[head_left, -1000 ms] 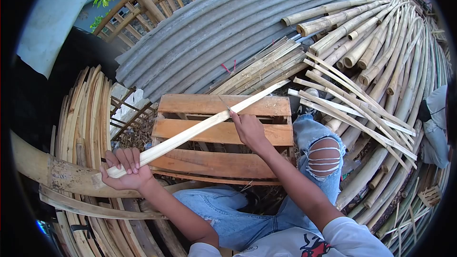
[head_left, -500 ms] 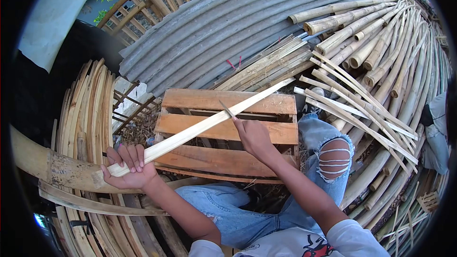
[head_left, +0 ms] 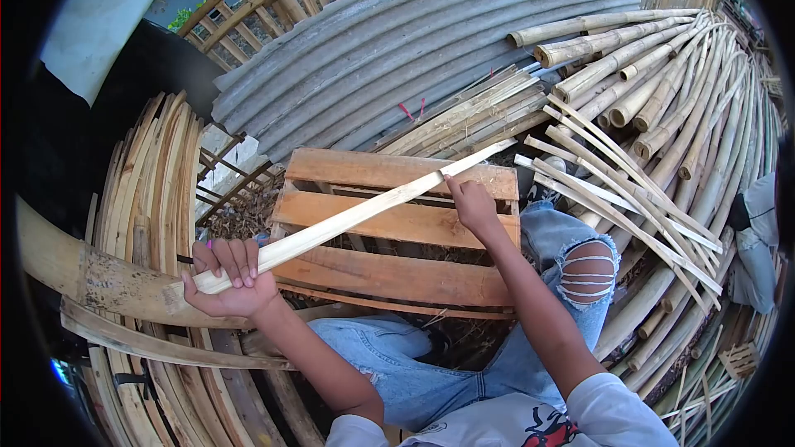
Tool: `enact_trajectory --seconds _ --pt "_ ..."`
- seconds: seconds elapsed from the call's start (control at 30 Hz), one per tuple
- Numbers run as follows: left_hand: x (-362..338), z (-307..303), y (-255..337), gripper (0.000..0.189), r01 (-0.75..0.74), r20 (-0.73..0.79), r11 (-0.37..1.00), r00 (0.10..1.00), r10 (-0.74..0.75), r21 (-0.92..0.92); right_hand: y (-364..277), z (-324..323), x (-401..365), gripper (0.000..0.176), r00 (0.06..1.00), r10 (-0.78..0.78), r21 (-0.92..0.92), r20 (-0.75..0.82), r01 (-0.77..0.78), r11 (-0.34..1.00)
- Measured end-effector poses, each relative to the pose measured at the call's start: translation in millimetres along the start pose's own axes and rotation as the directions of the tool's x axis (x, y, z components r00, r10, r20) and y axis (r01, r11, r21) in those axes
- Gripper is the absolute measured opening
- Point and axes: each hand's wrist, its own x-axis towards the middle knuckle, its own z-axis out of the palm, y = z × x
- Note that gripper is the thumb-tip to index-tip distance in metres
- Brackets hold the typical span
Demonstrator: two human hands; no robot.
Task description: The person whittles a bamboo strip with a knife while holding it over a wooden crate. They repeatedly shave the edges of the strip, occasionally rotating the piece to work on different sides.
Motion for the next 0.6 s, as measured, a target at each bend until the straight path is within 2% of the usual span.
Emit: enact_trajectory --seconds 0.03,0.1,0.13,0.17,0.23,0.27,0.37,0.4,0.47,0.53,0.57,0.6 --pt "2.4 -0.8 -1.1 0.042 -0.016 0.008 1.0 1.0 0.016 -0.003 7.7 6.5 10.9 0.054 1.0 -0.013 0.0 -0.012 0.013 1.0" --pt "-1.2 0.0 -0.9 0.041 -0.004 -0.035 1.0 0.999 0.003 -0.021 16.9 15.1 17.2 0.06 0.989 0.11 0.012 -0.102 -0.109 0.994" --pt "-1.3 0.9 -1.0 0.041 -0.007 -0.028 1.0 1.0 0.006 -0.023 13.5 6.2 16.0 0.061 0.976 0.206 0.038 -0.072 -0.203 0.978" --pt "0.9 -0.1 -1.3 0.041 -0.018 -0.02 0.999 1.0 0.017 -0.032 9.3 2.9 18.3 0.061 0.976 0.198 0.038 -0.086 -0.195 0.98" --pt "1.0 -4.2 -1.7 0.04 -0.001 0.054 0.998 0.999 0.004 -0.056 -3.8 5.5 12.4 0.06 0.989 0.121 0.217 0.087 -0.138 0.966" --pt "0.6 -4.3 -2.0 0.04 -0.001 0.048 0.998 0.999 0.004 -0.058 -34.1 -14.3 -7.4 0.061 0.999 -0.044 0.23 0.028 0.036 0.973" --pt "0.5 -3.2 -2.6 0.041 0.004 0.019 0.998 1.0 -0.002 -0.071 -57.3 -4.3 -25.7 0.06 0.994 -0.087 0.211 0.063 0.072 0.975" --pt "1.0 -2.3 -3.0 0.041 0.002 0.019 0.998 1.0 -0.001 -0.069 -57.6 -7.8 -27.9 0.059 0.998 -0.043 0.167 0.044 0.035 0.985" --pt "-1.6 -2.6 -0.6 0.041 0.002 0.02 0.998 1.0 -0.001 -0.067 -16.3 12.7 -11.5 0.059 0.997 0.011 0.015 -0.076 -0.01 1.0" --pt "-0.8 -4.6 -1.2 0.041 0.005 0.03 0.998 1.0 -0.003 -0.067 48.3 25.2 12.3 0.051 0.984 0.162 -0.087 -0.074 -0.168 0.982" --pt "0.0 -4.1 -0.6 0.041 0.0 0.038 0.998 0.999 0.003 -0.07 69.2 18.8 11.5 0.042 0.995 -0.039 -0.216 -0.092 0.018 0.976" --pt "0.2 -3.2 -1.1 0.04 -0.003 0.042 0.997 0.999 0.007 -0.077 83.3 26.9 17.5 0.039 0.994 -0.062 -0.172 -0.09 0.046 0.984"
